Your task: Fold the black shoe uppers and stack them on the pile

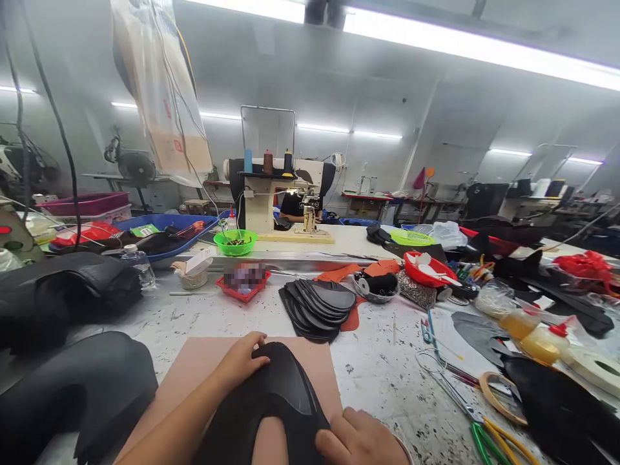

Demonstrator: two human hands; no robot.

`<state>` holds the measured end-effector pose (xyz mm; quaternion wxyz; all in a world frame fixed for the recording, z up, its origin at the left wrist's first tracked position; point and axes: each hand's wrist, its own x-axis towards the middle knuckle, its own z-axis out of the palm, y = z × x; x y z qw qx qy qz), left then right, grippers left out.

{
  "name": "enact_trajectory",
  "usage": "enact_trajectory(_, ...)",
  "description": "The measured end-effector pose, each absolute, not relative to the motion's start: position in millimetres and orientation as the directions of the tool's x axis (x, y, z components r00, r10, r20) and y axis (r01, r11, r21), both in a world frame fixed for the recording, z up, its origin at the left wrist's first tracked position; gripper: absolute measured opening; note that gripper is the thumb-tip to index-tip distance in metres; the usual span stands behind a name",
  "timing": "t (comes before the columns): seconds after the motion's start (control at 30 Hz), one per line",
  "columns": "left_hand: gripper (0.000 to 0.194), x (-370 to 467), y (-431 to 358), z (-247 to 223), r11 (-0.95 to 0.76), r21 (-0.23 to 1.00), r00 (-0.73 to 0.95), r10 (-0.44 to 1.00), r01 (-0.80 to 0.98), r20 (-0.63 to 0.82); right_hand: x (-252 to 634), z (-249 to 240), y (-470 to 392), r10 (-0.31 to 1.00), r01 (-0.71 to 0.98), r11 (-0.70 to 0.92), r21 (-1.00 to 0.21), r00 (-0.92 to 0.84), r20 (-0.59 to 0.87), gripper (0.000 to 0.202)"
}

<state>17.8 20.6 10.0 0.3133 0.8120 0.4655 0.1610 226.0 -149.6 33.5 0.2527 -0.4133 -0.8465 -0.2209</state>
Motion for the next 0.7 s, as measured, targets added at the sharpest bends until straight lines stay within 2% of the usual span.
enact_trajectory(0.07, 0.019, 21.8, -0.1, 28.4, -0.373, 0.724, 0.570, 0.821, 0.580, -0.035, 212.7, 51.3, -132.2, 0.567, 0.797, 0.597, 0.093, -0.501, 0.654, 0.025)
enact_trajectory(0.17, 0.022, 27.8, -38.9, 58.7, -0.376, 0.841, 0.711, 0.703, 0.389, -0.014, 193.9, 67.8, -112.4, 0.593, 0.787, 0.606, -0.110, -0.355, 0.723, 0.015)
enact_trajectory(0.27, 0.028, 27.6, -66.3, 80.1, -0.418, 0.861, 0.770, 0.636, 0.290, 0.049, 182.6, 67.1, -100.7, 0.633, 0.802, 0.563, -0.200, -0.263, 0.729, 0.015)
enact_trajectory(0.37, 0.031, 25.2, -74.6, 86.7, -0.482, 0.817, 0.753, 0.651, 0.317, 0.092, 176.6, 62.2, -97.9, 0.556, 0.839, 0.529, -0.130, -0.226, 0.800, 0.019)
enact_trajectory(0.43, 0.031, 25.2, -72.8, 84.1, -0.441, 0.845, 0.721, 0.686, 0.303, 0.100, 173.6, 62.8, -100.7, 0.505, 0.868, 0.494, -0.042, -0.248, 0.827, 0.025)
enact_trajectory(0.57, 0.026, 28.4, -60.5, 68.2, -0.089, 0.990, 0.636, 0.772, 0.112, -0.002, 169.2, 68.9, -108.8, 0.454, 0.866, 0.497, 0.059, -0.317, 0.833, 0.027)
enact_trajectory(0.63, 0.026, 30.6, -53.4, 59.7, 0.089, 0.995, 0.606, 0.790, 0.035, -0.092, 167.7, 69.8, -110.2, 0.438, 0.842, 0.532, 0.087, -0.362, 0.823, 0.029)
enact_trajectory(0.7, 0.026, 33.1, -48.4, 54.3, 0.177, 0.984, 0.589, 0.795, 0.006, -0.146, 166.4, 68.9, -109.6, 0.432, 0.831, 0.543, 0.121, -0.401, 0.808, 0.030)
